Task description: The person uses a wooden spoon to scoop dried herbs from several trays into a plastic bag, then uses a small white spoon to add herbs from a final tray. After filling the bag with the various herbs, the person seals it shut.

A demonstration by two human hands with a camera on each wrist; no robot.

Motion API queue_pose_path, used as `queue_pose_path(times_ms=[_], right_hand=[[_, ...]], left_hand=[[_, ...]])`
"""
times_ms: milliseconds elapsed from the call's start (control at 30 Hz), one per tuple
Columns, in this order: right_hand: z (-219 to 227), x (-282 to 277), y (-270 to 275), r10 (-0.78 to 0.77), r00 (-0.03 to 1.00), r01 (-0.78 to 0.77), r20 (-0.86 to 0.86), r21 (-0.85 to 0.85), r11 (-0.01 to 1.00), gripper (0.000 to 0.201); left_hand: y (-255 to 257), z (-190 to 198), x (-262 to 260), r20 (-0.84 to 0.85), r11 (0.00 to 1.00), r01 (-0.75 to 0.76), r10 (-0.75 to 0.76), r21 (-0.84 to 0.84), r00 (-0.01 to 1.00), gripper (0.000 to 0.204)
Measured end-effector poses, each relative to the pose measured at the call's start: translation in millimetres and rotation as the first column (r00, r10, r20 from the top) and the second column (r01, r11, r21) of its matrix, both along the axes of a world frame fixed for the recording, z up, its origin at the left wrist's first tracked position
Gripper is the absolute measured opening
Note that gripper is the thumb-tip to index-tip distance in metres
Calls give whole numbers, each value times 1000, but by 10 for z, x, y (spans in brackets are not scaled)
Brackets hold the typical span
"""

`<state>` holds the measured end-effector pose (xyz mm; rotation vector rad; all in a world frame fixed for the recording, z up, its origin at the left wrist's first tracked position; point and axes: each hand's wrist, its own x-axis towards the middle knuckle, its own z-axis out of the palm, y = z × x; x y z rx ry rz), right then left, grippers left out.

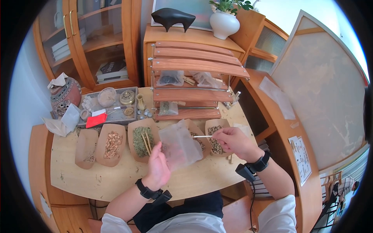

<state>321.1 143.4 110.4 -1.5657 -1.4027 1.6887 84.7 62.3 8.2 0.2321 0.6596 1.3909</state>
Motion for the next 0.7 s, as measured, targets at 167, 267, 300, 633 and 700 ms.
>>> queue_pose_path(times_ms=[167,267,300,633,700], right_hand=[[88,-125,-160,68,975,-140,212,349,926,16],[63,-103,-240,18,971,-141,239,507,850,17],[54,-59,-235,1,974,-120,225,516,848,18],[-160,325,-326,-222,975,214,-27,406,889,16],[-276,445,-373,-262,964,256,-36,376,891,17]], left_hand=[[-9,4,-14,20,999,43,-44,18,999,48],[-12,22,-23,34,998,46,-47,37,998,49],[-11,25,-23,39,998,48,-50,46,998,49],[-34,100,-8,52,998,46,-48,36,997,49],[-25,115,-16,64,998,46,-49,52,997,49]])
